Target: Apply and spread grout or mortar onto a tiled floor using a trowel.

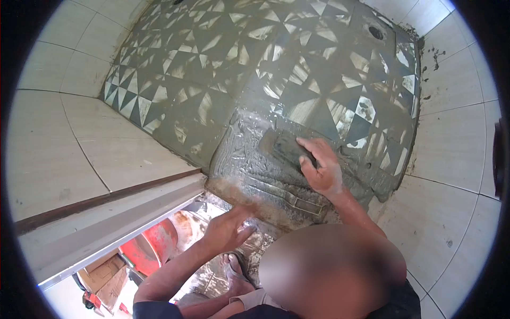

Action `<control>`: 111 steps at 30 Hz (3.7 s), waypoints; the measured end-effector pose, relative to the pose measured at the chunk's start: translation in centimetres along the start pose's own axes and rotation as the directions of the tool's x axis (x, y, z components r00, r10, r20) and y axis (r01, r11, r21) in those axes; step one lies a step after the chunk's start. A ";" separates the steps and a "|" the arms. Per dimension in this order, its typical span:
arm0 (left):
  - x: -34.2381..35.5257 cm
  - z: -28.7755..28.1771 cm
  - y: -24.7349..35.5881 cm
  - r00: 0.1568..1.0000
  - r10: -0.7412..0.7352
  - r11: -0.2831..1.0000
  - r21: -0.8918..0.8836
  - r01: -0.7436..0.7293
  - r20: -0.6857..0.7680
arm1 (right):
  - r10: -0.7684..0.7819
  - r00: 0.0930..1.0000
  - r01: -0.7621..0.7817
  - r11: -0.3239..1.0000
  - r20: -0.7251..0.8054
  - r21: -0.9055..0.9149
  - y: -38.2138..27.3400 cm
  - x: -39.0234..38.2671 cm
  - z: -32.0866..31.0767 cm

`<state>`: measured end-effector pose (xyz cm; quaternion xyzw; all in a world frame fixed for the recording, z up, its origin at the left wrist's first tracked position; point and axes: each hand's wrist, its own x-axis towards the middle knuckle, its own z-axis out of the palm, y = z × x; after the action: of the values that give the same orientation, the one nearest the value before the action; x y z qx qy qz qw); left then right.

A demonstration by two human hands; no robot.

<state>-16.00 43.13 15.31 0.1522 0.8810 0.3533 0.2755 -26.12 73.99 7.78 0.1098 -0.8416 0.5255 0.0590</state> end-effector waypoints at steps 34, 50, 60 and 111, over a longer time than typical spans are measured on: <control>-6.8 -1.1 -5.8 0.966 0.239 0.962 0.111 -0.249 0.097 | 0.152 0.939 0.027 0.860 0.308 -0.509 -8.9 -3.3 15.3; -3.8 0.7 -5.0 0.898 0.337 0.938 -0.017 -0.346 0.284 | 0.257 0.958 -0.182 0.887 0.125 -0.425 -10.7 -4.5 15.4; 1.4 2.5 -3.3 0.841 0.372 0.923 -0.059 -0.381 0.393 | 0.182 0.893 -0.380 0.796 -0.411 -0.471 -13.8 -10.5 0.1; -13.3 -7.8 -3.4 0.980 0.038 0.992 -0.114 -0.061 -0.194 | -0.167 0.985 0.094 0.696 -0.032 -0.712 4.9 -28.4 -2.3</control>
<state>-10.26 30.39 22.59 0.1224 0.8767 0.4251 0.1893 0.20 81.64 -1.57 0.1133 -0.9648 0.1619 0.1734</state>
